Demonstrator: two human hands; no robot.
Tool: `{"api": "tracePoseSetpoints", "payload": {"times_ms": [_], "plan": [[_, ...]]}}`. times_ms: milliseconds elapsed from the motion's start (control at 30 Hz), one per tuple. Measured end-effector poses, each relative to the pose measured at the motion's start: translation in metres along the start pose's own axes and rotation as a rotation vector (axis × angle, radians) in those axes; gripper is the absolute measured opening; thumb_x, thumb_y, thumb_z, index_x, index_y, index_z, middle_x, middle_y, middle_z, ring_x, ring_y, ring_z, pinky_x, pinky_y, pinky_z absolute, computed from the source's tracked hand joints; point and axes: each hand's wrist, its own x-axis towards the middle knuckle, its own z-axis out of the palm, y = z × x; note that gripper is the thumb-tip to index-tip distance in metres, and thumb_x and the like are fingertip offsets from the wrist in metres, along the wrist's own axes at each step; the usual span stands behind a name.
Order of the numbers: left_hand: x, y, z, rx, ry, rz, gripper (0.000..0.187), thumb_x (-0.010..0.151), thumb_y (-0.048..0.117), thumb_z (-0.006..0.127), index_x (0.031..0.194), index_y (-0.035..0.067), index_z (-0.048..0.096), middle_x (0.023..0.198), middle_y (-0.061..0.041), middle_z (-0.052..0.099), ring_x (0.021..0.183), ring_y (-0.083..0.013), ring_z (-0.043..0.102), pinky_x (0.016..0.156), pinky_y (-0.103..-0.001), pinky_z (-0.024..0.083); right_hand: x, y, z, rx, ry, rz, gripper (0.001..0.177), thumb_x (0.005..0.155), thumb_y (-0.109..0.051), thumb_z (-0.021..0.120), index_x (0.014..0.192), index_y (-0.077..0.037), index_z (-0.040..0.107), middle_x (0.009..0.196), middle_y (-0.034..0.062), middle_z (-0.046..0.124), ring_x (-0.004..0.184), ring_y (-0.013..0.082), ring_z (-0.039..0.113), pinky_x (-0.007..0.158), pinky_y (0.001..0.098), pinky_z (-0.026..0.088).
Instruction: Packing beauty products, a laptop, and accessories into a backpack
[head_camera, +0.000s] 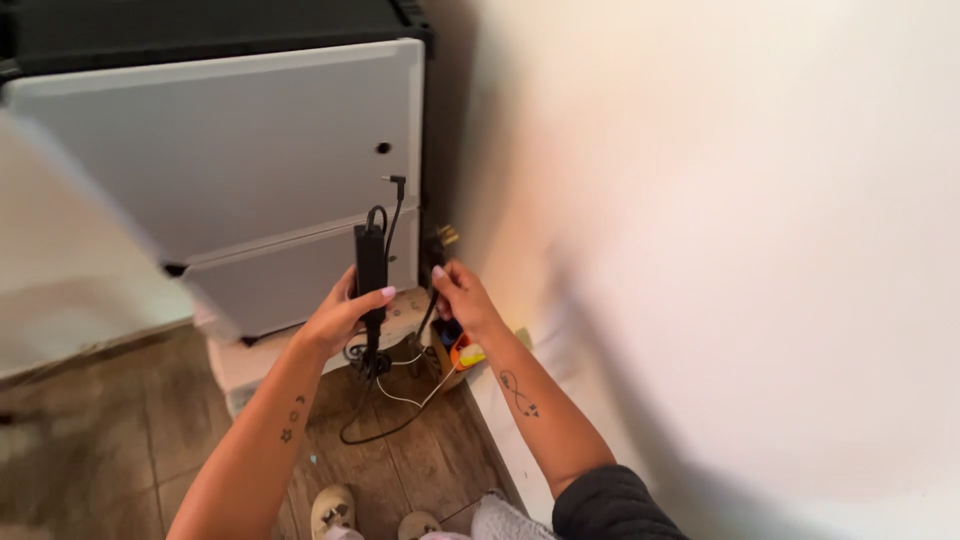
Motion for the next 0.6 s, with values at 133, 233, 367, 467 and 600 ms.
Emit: {"api": "tracePoseSetpoints", "payload": {"times_ms": [133, 233, 367, 467, 600], "plan": [[-0.012, -0.016, -0.01, -0.183, 0.065, 0.113, 0.044, 0.077, 0.012, 0.088, 0.109, 0.003, 0.059, 0.09, -0.015, 0.06, 0.082, -0.0323, 0.073, 0.065, -0.042, 0.063, -0.004, -0.032, 0.02, -0.006, -0.199, -0.118, 0.024, 0.106, -0.028, 0.055, 0.091, -0.009, 0.056, 0.058, 0.0103, 0.054, 0.047, 0.0196, 0.056, 0.037, 0.025, 0.037], [-0.056, 0.024, 0.0, -0.245, 0.035, 0.187, 0.041, 0.078, 0.018, 0.083, 0.11, 0.005, 0.062, 0.11, -0.017, 0.069, 0.084, -0.0251, 0.072, 0.064, -0.034, 0.062, 0.0, -0.048, 0.048, 0.054, -0.342, -0.111, 0.011, 0.103, -0.016, 0.059, 0.096, -0.007, 0.058, 0.062, 0.015, 0.062, 0.05, 0.0196, 0.062, 0.046, 0.0241, 0.05], [-0.061, 0.009, -0.031, -0.353, 0.105, 0.263, 0.036, 0.078, 0.01, 0.085, 0.105, 0.002, 0.063, 0.092, -0.017, 0.066, 0.078, -0.0338, 0.071, 0.065, -0.045, 0.062, -0.002, -0.067, 0.087, -0.008, -0.447, -0.23, 0.01, 0.096, -0.013, 0.072, 0.091, -0.006, 0.065, 0.073, 0.0078, 0.064, 0.061, 0.0158, 0.065, 0.052, 0.0237, 0.053], [-0.107, 0.033, -0.029, -0.315, 0.155, 0.38, 0.033, 0.08, 0.011, 0.083, 0.104, 0.001, 0.063, 0.093, -0.018, 0.065, 0.082, -0.0314, 0.07, 0.063, -0.043, 0.06, -0.01, -0.072, 0.121, -0.145, -0.443, -0.518, 0.009, 0.088, -0.013, 0.081, 0.09, -0.005, 0.078, 0.083, 0.0051, 0.045, 0.069, 0.0117, 0.043, 0.059, 0.0234, 0.041], [-0.144, 0.042, -0.043, -0.251, 0.233, 0.501, 0.03, 0.082, 0.01, 0.082, 0.103, 0.004, 0.061, 0.087, -0.012, 0.06, 0.079, -0.0258, 0.066, 0.062, -0.04, 0.058, -0.022, -0.071, 0.165, -0.106, -0.513, -0.536, 0.01, 0.086, -0.022, 0.084, 0.092, -0.016, 0.081, 0.092, 0.0, 0.049, 0.077, 0.0068, 0.045, 0.066, 0.0175, 0.046]]}}
